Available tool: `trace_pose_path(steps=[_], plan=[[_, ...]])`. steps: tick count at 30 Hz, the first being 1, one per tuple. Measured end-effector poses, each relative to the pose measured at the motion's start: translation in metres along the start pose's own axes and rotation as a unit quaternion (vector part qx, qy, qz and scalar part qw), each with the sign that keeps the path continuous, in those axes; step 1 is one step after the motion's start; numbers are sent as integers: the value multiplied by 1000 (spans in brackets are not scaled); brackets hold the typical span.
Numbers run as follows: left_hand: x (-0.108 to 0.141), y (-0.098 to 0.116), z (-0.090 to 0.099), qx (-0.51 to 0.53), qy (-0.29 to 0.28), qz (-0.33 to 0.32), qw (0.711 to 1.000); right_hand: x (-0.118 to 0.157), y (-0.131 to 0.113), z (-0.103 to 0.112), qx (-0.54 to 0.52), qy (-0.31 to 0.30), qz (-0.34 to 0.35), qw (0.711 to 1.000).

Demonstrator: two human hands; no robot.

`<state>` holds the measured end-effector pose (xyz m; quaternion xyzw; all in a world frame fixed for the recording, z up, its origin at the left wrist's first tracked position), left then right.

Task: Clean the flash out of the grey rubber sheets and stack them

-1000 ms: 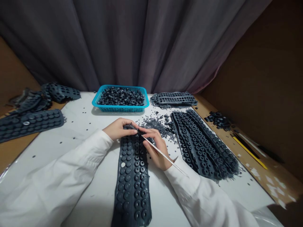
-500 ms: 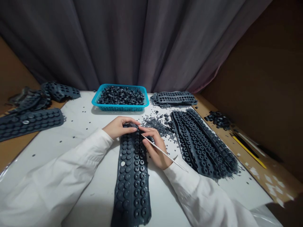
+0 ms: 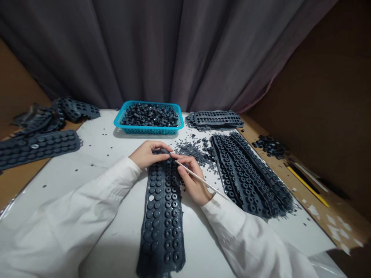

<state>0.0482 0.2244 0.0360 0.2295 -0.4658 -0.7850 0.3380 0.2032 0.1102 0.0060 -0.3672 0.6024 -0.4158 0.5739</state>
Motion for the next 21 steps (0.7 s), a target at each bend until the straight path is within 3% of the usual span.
trace_pose_path(steps=[11, 21], plan=[[-1, -1, 3, -2, -19, -4, 1000, 0, 3, 0, 0, 4, -6, 1000], [2, -1, 5, -4, -17, -6, 1000, 0, -3, -4, -82, 8, -49, 995]])
Point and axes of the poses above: each hand's wrist, its own x-axis away from the middle knuckle, its own z-axis out of the back of the hand, y = z × x, the point moved 1 cm from there along -x, towards the middle knuckle, and after that the axes turned 6 degrees about -x, right-handed, at the moved point
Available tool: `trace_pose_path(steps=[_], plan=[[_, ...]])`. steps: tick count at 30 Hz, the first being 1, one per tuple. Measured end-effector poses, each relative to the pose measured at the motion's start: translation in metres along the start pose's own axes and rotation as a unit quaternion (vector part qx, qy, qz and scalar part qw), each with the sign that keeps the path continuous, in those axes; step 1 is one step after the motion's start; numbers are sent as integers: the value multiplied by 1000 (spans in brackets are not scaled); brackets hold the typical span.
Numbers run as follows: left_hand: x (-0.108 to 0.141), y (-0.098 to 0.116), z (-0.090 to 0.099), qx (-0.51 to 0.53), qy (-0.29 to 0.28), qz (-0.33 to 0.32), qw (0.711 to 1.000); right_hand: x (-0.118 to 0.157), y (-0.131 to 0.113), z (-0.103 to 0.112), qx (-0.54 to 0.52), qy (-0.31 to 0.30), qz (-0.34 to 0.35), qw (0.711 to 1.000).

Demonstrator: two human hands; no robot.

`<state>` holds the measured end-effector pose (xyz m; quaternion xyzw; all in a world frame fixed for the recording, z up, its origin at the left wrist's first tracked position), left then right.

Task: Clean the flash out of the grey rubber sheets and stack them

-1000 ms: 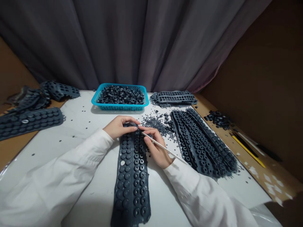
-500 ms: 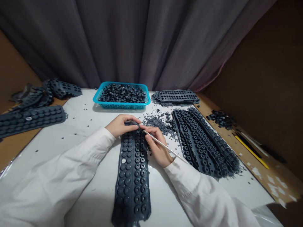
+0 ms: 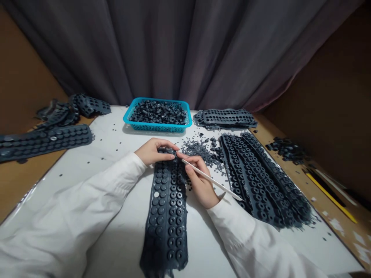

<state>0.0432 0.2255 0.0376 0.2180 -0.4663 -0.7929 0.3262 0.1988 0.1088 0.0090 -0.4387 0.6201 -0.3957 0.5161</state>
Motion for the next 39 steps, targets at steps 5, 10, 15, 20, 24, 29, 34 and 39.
trace_pose_path(steps=[5, 10, 15, 20, 24, 29, 34, 39], plan=[[3, 3, -4, -10, 18, 2, 1000, 1, -3, 0, 0, 7, -2, 1000], [5, 5, -6, -26, 33, 0, 999, 1, -6, -2, 4, 14, 4, 1000], [3, 3, -3, -50, 62, -8, 997, 0, -6, 0, -8, 12, 10, 1000], [-7, -14, 11, -88, 161, -6, 983, -1, -4, 4, -4, 30, 11, 999], [-15, -31, 17, -135, 187, -21, 973, 0, -3, 4, 20, 24, 18, 999], [-18, -25, 22, -224, 167, -56, 958, 2, -10, 9, 82, 21, 63, 994], [16, 36, 31, -294, 172, -100, 935, 13, -31, 9, 154, -27, 125, 980], [110, 70, -16, -413, -75, -110, 901, 51, -33, -3, 208, -214, 185, 936]])
Point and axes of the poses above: each hand's wrist, its own x-axis away from the middle knuckle, its own z-axis out of the back of the hand, y = z × x, the point moved 1 cm from there along -x, towards the middle knuckle, and after that the axes turned 6 degrees about -x, right-handed, at the moved point
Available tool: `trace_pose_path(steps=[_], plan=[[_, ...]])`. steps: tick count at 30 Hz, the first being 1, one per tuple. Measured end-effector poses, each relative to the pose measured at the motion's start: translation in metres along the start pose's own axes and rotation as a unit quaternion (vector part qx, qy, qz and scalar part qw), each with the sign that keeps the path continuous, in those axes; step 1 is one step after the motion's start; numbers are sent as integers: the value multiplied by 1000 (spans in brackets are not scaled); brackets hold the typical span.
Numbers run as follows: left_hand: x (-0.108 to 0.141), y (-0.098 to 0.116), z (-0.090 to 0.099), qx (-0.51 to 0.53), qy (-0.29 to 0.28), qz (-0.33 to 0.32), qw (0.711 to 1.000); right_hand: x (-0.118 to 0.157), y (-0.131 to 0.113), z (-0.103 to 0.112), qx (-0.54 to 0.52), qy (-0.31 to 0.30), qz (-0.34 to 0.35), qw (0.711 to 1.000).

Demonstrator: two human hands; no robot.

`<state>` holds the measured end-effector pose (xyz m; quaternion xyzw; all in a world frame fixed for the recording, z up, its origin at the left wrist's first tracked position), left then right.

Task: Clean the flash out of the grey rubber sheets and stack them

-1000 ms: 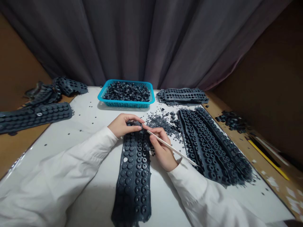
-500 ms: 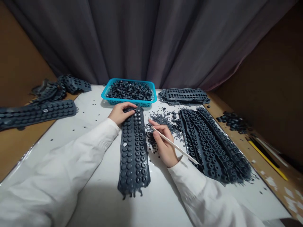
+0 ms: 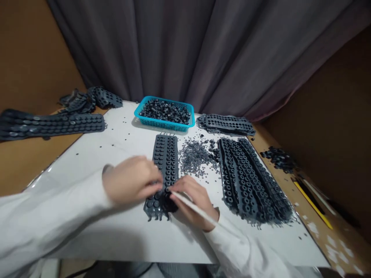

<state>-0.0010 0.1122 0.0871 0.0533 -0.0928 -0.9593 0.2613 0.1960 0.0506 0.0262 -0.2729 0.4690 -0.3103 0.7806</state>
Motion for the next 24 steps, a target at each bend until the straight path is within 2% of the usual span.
trace_pose_path(steps=[2, 4, 6, 8, 14, 20, 24], plan=[[34, 25, -29, -17, -74, 11, 997, 16, 0, -11, 19, -72, 24, 997], [61, 40, -59, -15, -96, 30, 995, 29, 3, -19, 35, -117, 31, 992], [78, 46, -83, -6, -76, 54, 996, 36, 6, -23, 45, -135, 34, 989], [86, 46, -95, 3, -46, 78, 996, 38, 7, -23, 51, -136, 37, 989], [85, 45, -96, 39, -25, 104, 993, 33, 5, -22, 79, -143, 50, 985], [86, 46, -97, 50, -6, 131, 990, 31, 8, -23, 138, -149, 94, 975], [85, 49, -97, 48, 22, 133, 990, 33, 10, -24, 132, -147, 100, 975]])
Point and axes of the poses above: each hand's wrist, its own x-axis away from the middle knuckle, its own z-axis out of the back of the hand, y = z × x, the point moved 1 cm from there along -x, towards the middle knuckle, and after that the axes turned 6 degrees about -x, right-handed, at the moved point
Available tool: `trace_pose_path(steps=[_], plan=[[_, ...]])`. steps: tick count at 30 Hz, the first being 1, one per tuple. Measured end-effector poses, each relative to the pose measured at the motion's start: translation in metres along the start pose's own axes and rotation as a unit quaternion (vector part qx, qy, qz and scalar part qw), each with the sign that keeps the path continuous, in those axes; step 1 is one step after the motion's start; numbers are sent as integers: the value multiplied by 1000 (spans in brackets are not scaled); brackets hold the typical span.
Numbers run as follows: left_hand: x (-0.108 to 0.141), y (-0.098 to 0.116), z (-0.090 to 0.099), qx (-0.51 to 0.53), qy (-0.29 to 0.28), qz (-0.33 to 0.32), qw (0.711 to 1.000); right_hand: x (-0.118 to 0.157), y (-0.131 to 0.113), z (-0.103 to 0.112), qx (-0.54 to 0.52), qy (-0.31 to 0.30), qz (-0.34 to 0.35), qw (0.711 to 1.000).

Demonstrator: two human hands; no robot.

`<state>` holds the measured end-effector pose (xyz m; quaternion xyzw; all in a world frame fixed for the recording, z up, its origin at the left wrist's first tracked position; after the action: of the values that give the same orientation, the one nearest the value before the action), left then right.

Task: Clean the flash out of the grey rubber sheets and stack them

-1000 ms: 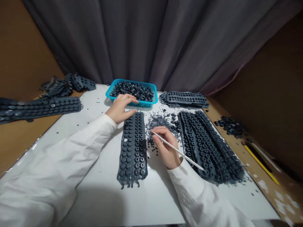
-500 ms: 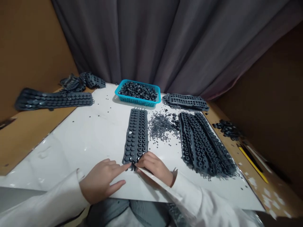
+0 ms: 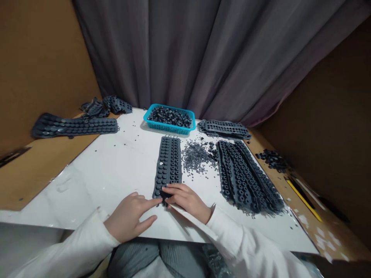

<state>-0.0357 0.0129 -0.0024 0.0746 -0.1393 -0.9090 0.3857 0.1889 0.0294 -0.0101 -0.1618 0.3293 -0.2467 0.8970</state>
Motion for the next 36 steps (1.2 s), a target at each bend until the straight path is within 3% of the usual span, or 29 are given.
trace_pose_path(steps=[5, 11, 14, 20, 24, 29, 36], plan=[[-1, 3, -1, -27, 15, -8, 999, 1, 2, -3, 17, 8, 4, 1000], [-3, 2, -1, -47, 3, -12, 999, -2, -3, -4, 133, -56, 58, 988], [-3, 2, 0, -48, 4, -16, 999, -6, -3, 2, 137, -60, 37, 988], [-2, 2, 1, -52, 22, -22, 998, -12, 3, 16, -32, 73, -118, 990], [-2, 2, 0, -58, 16, -28, 998, -13, -2, 13, -153, 51, -159, 974], [-3, 3, 2, -75, 16, -37, 996, -11, -1, 8, -166, 23, -141, 976], [-3, 0, -2, -78, 7, -35, 996, -11, 9, 2, -25, -20, -53, 998]])
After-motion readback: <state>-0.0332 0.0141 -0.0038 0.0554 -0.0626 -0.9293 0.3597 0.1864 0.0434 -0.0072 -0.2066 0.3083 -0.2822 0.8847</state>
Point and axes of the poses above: each hand's wrist, its own x-axis away from the middle knuckle, its own z-axis out of the back of the hand, y = z × x, the point moved 1 cm from there along -x, towards the middle knuckle, and after that the axes turned 6 degrees about -x, right-handed, at the moved point
